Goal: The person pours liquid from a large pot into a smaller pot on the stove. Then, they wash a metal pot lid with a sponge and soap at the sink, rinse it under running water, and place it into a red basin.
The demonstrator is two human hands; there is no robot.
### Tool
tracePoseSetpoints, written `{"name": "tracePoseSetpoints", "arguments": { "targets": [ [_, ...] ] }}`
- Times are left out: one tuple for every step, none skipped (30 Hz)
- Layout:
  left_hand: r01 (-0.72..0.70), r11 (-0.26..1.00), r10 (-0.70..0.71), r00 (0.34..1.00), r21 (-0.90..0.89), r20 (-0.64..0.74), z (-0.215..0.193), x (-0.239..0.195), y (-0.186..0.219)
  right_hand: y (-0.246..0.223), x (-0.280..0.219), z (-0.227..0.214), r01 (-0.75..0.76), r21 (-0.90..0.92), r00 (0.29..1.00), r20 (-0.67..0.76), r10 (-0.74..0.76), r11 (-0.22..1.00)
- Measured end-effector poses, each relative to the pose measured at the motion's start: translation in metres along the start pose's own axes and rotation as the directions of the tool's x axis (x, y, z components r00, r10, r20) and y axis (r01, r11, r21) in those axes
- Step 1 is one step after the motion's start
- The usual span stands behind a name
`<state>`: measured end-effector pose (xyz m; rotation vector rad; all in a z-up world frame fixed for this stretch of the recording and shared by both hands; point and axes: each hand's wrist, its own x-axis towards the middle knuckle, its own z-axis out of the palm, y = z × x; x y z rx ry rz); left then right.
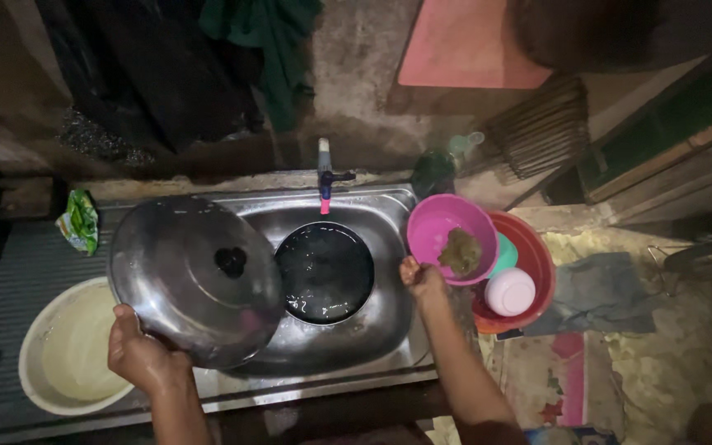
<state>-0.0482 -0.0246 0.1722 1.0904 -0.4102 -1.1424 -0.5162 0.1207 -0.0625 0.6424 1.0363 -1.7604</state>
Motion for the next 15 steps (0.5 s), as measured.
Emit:
{"name": "tracePoseSetpoints", "arguments": {
  "targets": [
    [0.044,0.999,-0.044,0.999,-0.010,-0.023,0.000,0.000,-0.001,-0.002,0.001,-0.003,-0.006,-0.012,1.000,-0.003,0.006,1.000],
    [0.085,0.996,-0.086,0.995,-0.022,-0.048,0.000,0.001,-0.003,-0.004,0.000,-0.003,-0.015,-0.019,1.000,-0.012,0.015,1.000],
    [0.126,0.991,-0.128,0.989,-0.036,-0.072,-0.002,0.002,-0.006,-0.003,-0.001,-0.004,-0.025,-0.028,1.000,-0.019,0.025,0.999],
    [0.200,0.978,-0.203,0.976,-0.053,-0.080,-0.004,0.003,-0.011,-0.003,-0.003,-0.003,-0.038,-0.041,0.999,-0.018,0.037,0.998],
    [0.272,0.960,-0.277,0.957,-0.071,-0.085,-0.007,0.001,-0.021,-0.001,-0.006,-0.001,-0.055,-0.068,0.998,-0.006,0.055,0.996],
    [0.342,0.935,-0.350,0.933,-0.090,-0.087,-0.010,0.001,-0.033,0.003,-0.010,0.005,-0.069,-0.094,0.997,0.012,0.070,0.993],
    [0.377,0.921,-0.384,0.922,-0.098,-0.058,-0.013,0.001,-0.048,0.009,-0.014,0.014,-0.079,-0.156,0.994,0.063,0.090,0.985],
    [0.411,0.906,-0.416,0.909,-0.105,-0.030,-0.018,0.000,-0.065,0.014,-0.021,0.023,-0.093,-0.225,0.984,0.126,0.123,0.970],
    [0.496,0.862,-0.503,0.862,-0.100,-0.056,-0.022,0.001,-0.084,0.018,-0.027,0.036,0.105,-0.371,0.978,0.208,-0.027,0.923],
    [0.578,0.810,-0.585,0.806,-0.096,-0.083,-0.027,0.005,-0.102,0.026,-0.034,0.051,0.299,-0.488,0.938,0.309,-0.158,0.820],
    [0.571,0.812,-0.580,0.813,-0.125,-0.056,-0.031,0.007,-0.124,0.032,-0.041,0.067,0.480,-0.567,0.867,0.424,-0.262,0.670],
    [0.564,0.812,-0.574,0.818,-0.152,-0.030,-0.035,0.005,-0.147,0.034,-0.050,0.081,0.799,-0.497,0.602,0.662,-0.447,0.340],
    [0.558,0.810,-0.567,0.823,-0.179,-0.003,-0.040,0.009,-0.165,0.035,-0.056,0.099,0.951,-0.304,0.245,0.847,-0.471,-0.052],
    [0.589,0.794,-0.595,0.804,-0.150,0.002,-0.046,0.012,-0.182,0.040,-0.058,0.122,0.886,-0.446,0.328,0.796,-0.509,-0.126],
    [0.618,0.776,-0.622,0.783,-0.121,0.007,-0.048,0.010,-0.199,0.041,-0.055,0.147,0.794,-0.577,0.399,0.732,-0.552,-0.191]
  ]
}}
